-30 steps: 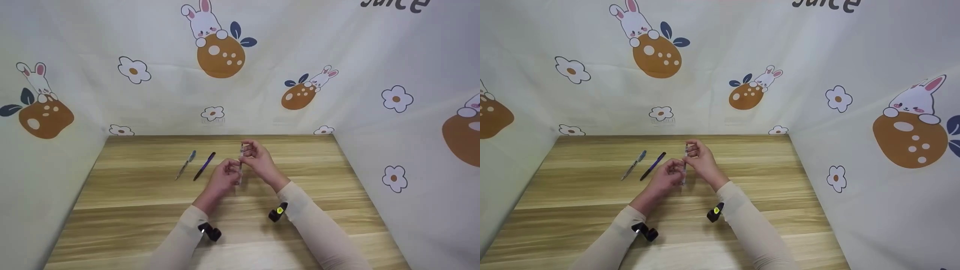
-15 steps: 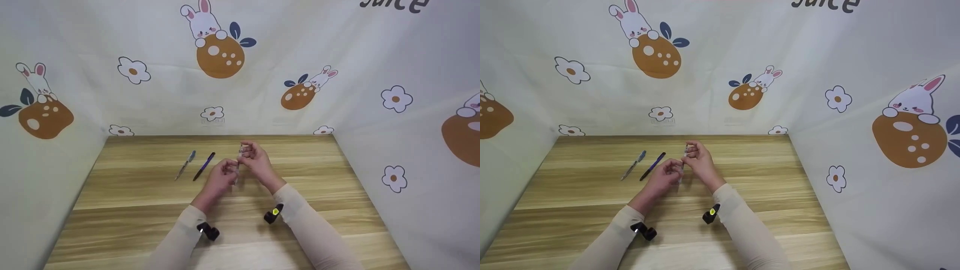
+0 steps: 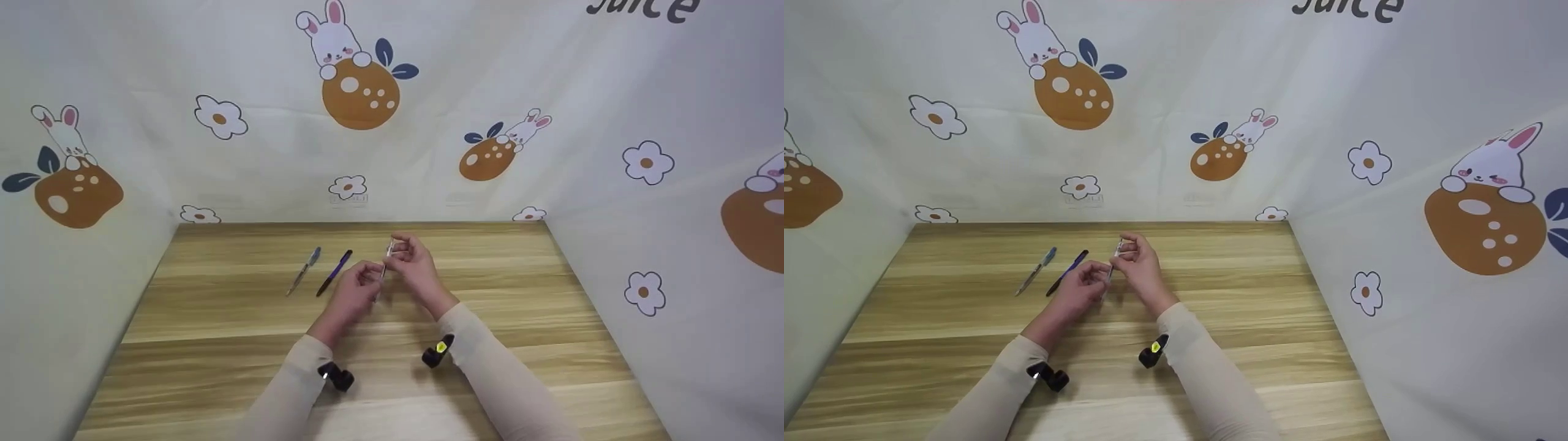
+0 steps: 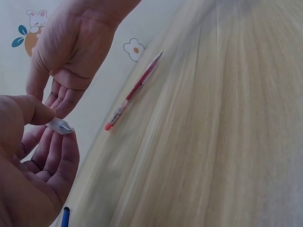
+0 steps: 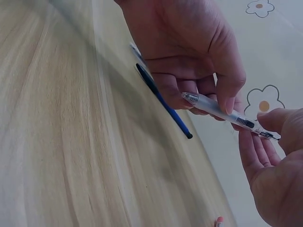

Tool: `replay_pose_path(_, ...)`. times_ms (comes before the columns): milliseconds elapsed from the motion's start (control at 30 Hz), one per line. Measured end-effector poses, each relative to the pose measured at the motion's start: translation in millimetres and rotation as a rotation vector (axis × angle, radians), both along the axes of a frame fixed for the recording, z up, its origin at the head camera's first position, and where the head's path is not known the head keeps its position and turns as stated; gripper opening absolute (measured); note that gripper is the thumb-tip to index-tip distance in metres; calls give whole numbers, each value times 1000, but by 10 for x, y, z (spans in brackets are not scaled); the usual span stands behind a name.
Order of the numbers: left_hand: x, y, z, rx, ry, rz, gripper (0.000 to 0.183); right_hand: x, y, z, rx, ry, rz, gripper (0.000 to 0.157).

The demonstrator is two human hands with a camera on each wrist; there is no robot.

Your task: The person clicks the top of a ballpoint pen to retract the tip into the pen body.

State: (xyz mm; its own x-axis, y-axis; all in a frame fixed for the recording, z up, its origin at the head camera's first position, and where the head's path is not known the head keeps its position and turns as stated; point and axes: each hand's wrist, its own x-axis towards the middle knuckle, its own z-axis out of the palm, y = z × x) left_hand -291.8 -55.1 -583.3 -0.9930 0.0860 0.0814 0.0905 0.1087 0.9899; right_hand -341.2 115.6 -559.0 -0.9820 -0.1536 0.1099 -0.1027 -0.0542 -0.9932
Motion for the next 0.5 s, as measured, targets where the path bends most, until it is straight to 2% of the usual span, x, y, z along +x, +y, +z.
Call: replay_pose_path(500,-15,-89,-13,-86,-13,24,29,-17,-101,-122,-99,-69,-17,53)
